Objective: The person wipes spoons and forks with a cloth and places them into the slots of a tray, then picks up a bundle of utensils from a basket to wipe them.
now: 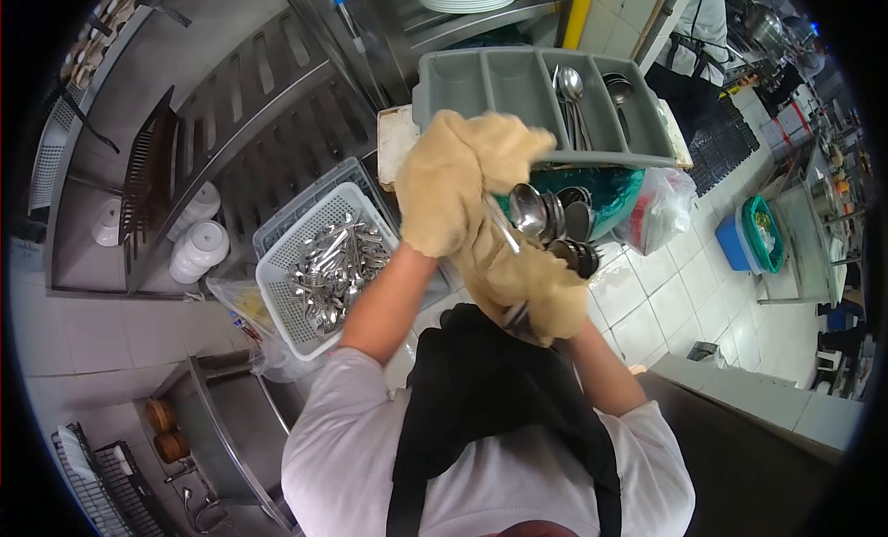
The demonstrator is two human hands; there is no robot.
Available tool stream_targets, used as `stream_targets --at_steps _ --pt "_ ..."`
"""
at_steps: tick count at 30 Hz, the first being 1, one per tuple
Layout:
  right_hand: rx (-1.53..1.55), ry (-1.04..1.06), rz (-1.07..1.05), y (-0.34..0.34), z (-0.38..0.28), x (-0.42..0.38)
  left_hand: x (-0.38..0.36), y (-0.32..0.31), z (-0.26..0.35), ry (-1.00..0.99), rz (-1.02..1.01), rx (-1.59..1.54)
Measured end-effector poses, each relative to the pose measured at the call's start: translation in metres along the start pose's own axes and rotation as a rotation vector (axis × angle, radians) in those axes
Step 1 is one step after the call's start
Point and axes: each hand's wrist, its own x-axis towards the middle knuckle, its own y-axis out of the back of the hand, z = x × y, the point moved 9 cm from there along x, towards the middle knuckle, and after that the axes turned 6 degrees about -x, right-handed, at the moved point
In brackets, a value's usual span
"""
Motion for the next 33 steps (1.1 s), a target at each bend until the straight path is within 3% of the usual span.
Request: stream_targets --at_steps 1,2,3,4,5,6,8,10,11,13,16,20,22,24,25,28,30,32,33 --pt "0.066 -0.135 -0.137 -0.019 0.005 0.002 0.006 -0.001 0.016 0.031 0.123 -0.183" --pt "0.11 -0.271 -0.263 -0.038 0.01 0.002 0.003 -0.014 0.01 0.262 0.26 -0.717" --pt "0.217 -0.296 -0.077 -0.054 0.021 -0.004 0.0 -0.028 0.01 0.411 0.275 -1.028" --pt "0.031 -0.23 -0.004 -0.039 0.012 0.004 -0.006 -0.042 0.011 0.569 0.342 -1.334" --pt "-0.163 -0.181 0.078 -0.024 0.004 0.009 -0.007 -0.051 0.018 0.636 0.291 -1.414" --pt "-0.098 -0.162 0.101 -0.022 0.008 0.015 -0.008 -0.059 0.022 0.704 0.24 -1.491" --pt "0.04 -0.128 0.147 -0.025 0.02 0.018 -0.014 -0.059 0.003 0.681 0.329 -1.394" --pt "0.188 -0.268 0.048 -0.031 0.026 0.018 -0.011 -0.058 0.015 0.758 0.341 -1.391" --pt "-0.111 -0.247 -0.037 -0.025 0.018 0.014 -0.007 -0.056 0.012 0.764 0.325 -1.354" --pt "-0.256 -0.069 0.141 -0.033 0.015 0.002 -0.005 -0.049 0.005 0.782 0.308 -1.277" --pt "-0.314 0.056 0.246 -0.023 0.005 0.005 -0.003 -0.029 0.057 0.345 0.042 0.531" --pt "-0.226 -0.008 0.267 -0.017 0.03 0.027 -0.005 -0.054 0.044 -0.005 -0.074 0.516" --pt "-0.323 0.005 0.162 -0.017 0.031 0.035 -0.012 -0.067 0.04 -0.108 -0.141 0.505" --pt "-0.178 -0.205 -0.053 -0.012 0.041 0.042 -0.011 -0.071 0.037 -0.096 -0.211 0.517" --pt "0.626 -0.224 0.338 -0.048 0.079 0.017 -0.006 -0.069 0.037 -0.062 -0.246 0.529" --pt "0.224 -0.073 0.432 -0.019 0.06 0.027 0.009 -0.068 0.046 -0.024 -0.342 0.643" --pt "0.122 -0.124 0.179 -0.054 0.064 0.02 0.004 -0.072 0.059 -0.064 -0.399 0.823" --pt "0.02 -0.053 0.119 -0.052 0.05 0.019 0.003 -0.083 0.07 -0.246 -0.195 1.172" --pt "-0.03 0.032 0.191 -0.024 0.032 0.023 0.007 -0.07 0.037 -0.126 -0.056 0.875"
